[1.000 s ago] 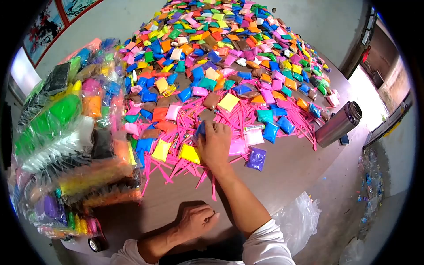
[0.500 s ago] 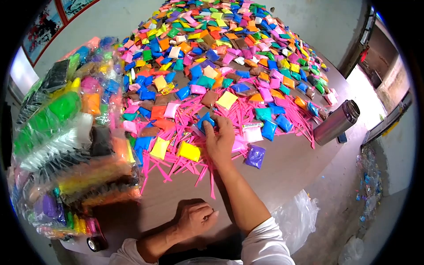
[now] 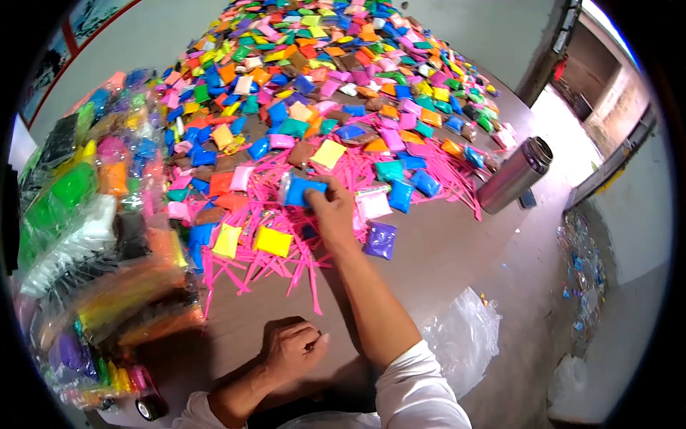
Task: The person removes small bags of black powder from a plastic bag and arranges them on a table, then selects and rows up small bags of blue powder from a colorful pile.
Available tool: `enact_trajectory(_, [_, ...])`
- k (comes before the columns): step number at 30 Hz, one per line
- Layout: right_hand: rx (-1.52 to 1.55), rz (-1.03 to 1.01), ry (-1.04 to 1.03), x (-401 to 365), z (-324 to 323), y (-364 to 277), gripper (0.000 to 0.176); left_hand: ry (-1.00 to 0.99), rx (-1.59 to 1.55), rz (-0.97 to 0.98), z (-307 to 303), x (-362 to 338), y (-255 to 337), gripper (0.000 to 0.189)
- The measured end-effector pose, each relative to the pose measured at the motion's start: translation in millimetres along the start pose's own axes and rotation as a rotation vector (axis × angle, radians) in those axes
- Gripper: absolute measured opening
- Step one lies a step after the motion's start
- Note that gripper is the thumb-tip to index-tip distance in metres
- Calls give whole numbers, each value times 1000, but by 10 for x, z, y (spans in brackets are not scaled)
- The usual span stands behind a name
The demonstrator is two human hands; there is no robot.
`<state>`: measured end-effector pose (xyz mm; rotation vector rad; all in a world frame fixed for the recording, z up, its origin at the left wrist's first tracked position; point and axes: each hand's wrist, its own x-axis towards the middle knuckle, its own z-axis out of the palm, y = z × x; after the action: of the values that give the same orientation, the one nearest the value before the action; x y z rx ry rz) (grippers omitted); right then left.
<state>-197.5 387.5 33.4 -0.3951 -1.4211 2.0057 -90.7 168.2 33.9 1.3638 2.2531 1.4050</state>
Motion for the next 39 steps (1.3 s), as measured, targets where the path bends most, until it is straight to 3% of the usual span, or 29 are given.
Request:
enact_trajectory(4, [-5,17,-66,16,-70,112,20,6,-19,18,26,-20,-60,27])
enact_trajectory(9, [118,-20,-171,-89,95,-49,32,28,-52,6,55,6,-41,29])
enact_trajectory(11, [123,-17,-169,-87,88,-47,29,20,26,43,52,-6,-104,29])
enact_trajectory(13, [-50,81,-381,-43,12,-7,23,8,39,44,49,-7,-107,29])
enact_trajectory(21, [-34,58,-464,-97,23,-92,20,-59,11,-18,15,-13,-60,20])
enact_trajectory(23, [9,68,-404,-141,46,-156,21,5,1,37,38,-3,-73,28])
enact_trajectory(32, [-177,173,-449,-180,12,-185,29,-3,48,3,11,-13,-55,30])
enact_trajectory(39, [20,212,-522,-241,4,-184,33,-19,85,20,-5,-29,-94,29])
